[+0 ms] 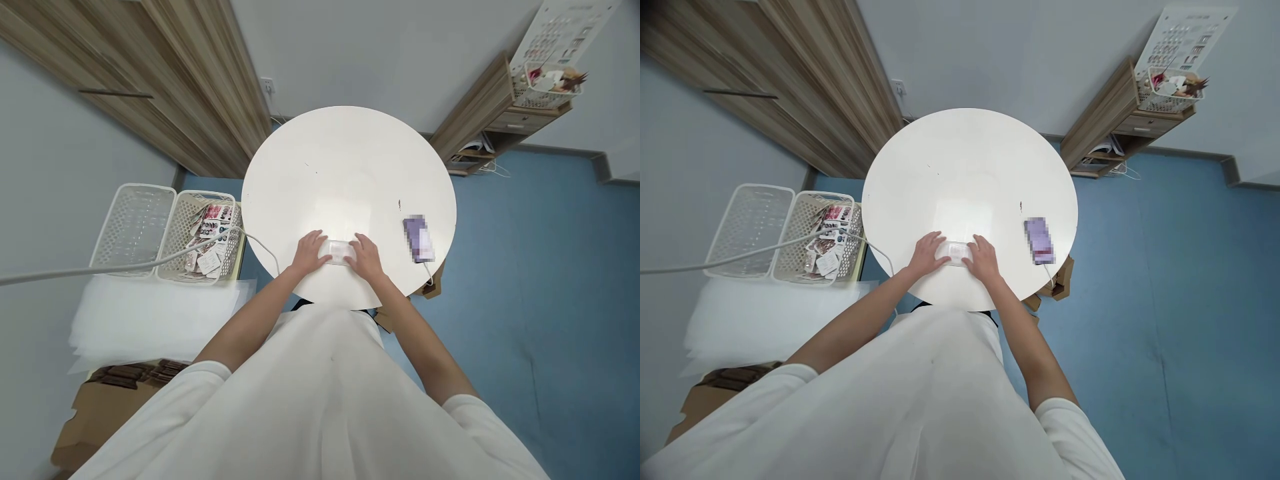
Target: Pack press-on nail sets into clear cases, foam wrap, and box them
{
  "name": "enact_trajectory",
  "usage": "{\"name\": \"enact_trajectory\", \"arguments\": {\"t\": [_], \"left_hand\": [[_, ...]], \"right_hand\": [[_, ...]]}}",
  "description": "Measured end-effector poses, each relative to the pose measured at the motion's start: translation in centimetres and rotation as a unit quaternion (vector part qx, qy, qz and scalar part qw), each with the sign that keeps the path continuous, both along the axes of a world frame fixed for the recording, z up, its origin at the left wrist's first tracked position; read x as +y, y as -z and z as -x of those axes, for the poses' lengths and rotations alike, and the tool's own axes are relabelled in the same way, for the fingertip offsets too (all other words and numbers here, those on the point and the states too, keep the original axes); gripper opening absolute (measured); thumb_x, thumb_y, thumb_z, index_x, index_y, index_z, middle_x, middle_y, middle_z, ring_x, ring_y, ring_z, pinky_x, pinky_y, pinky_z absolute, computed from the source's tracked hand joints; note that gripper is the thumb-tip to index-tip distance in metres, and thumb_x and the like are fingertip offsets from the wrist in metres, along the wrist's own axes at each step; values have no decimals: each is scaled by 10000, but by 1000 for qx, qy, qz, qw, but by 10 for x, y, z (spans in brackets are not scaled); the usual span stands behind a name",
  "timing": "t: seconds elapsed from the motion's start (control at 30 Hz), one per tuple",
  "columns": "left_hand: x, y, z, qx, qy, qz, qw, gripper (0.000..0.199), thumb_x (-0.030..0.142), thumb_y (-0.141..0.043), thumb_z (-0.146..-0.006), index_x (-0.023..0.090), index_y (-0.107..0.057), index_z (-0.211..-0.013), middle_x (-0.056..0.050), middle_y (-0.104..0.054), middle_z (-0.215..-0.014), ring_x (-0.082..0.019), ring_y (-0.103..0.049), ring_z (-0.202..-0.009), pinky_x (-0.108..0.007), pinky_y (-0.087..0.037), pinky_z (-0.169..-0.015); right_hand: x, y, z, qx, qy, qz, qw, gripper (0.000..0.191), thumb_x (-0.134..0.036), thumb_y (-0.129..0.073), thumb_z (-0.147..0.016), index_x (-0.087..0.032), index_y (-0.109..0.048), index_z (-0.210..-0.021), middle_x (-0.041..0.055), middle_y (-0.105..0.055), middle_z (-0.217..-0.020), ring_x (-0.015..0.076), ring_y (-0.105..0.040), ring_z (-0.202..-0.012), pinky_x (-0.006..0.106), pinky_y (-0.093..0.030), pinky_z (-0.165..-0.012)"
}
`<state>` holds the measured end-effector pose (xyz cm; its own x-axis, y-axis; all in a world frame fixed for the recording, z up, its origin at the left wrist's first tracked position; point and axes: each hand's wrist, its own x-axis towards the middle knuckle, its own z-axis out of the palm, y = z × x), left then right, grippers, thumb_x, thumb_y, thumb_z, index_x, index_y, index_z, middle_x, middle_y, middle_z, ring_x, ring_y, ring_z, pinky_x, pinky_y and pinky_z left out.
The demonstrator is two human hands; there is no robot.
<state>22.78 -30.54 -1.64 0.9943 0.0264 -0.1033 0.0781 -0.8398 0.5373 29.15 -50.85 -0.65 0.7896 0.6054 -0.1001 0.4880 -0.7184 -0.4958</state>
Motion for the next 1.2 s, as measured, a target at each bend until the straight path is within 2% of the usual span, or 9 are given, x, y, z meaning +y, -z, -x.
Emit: {"name": "enact_trajectory", "arguments": {"t": [0.07,0.13,0.33,0.47,0.57,0.77,0.83,0.97,1.2], "left_hand": [[-5,0,-2,27,100,-11,995,650,438,-602,-724,215,-383,-1294,-110,-321,-1427,-299,-222,-1335,-438,-207,-1051],[-8,2,-4,50,136,-12,989,682,391,-615,-715,212,-353,-1318,-110,-310,-1434,-285,-241,-1329,-425,-211,-1047],[-16,-1,-6,73,142,-11,987,630,406,-621,-676,223,-437,-1250,-100,-471,-1292,-291,-424,-1162,-431,-260,-974],[-23,-10,-4,82,164,-12,983,573,509,-602,-654,232,-531,-1151,-90,-586,-1117,-296,-485,-1061,-496,-175,-989],[-29,-16,-4,92,171,-7,981,508,560,-546,-688,248,-583,-1088,-77,-618,-1059,-295,-490,-1057,-518,-151,-994],[-18,-23,-8,123,127,65,982,545,606,-463,-747,245,-584,-1137,-91,-431,-1344,-290,-436,-1178,-445,-308,-967],[-10,-23,-8,141,105,113,978,558,595,-486,-740,228,-575,-1151,-84,-500,-1278,-263,-495,-1115,-385,-377,-925],[6,-14,-9,168,55,182,967,422,529,-464,-778,226,-632,-1018,-32,-649,-1023,-214,-587,-923,-303,-449,-785],[13,9,-7,158,-43,176,971,347,491,-421,-788,190,-593,-766,-41,-625,-822,-184,-568,-746,-281,-438,-651]], "right_hand": [[7,3,2,20,-78,18,997,483,-323,-650,-716,-183,-472,-1142,152,-298,-1424,319,-220,-1331,479,-251,-1023],[10,9,4,34,-95,42,994,521,-272,-681,-681,-176,-458,-1141,162,-301,-1420,319,-254,-1318,478,-280,-1006],[3,12,12,48,-88,65,993,432,-203,-614,-694,-163,-450,-1092,164,-431,-1303,309,-432,-1152,429,-402,-880],[-9,2,18,100,-94,55,989,428,-253,-587,-703,-157,-424,-1087,135,-535,-1119,271,-519,-972,369,-451,-730],[-16,-2,22,130,-82,51,987,386,-236,-539,-737,-165,-417,-1096,114,-567,-1051,248,-548,-897,360,-448,-709],[-17,-4,10,138,-42,6,990,324,-268,-505,-817,-164,-494,-1123,140,-498,-1239,261,-479,-1133,391,-401,-903],[-17,-6,0,143,-32,-6,989,286,-289,-532,-810,-172,-557,-1069,135,-492,-1242,263,-457,-1158,399,-387,-929],[-20,-11,-21,213,-27,-19,977,263,-344,-561,-792,-217,-619,-1015,87,-583,-1074,235,-544,-985,369,-429,-841],[-29,-5,-36,301,35,-69,950,247,-427,-509,-787,-223,-608,-884,14,-622,-868,166,-548,-743,267,-415,-639]]}}
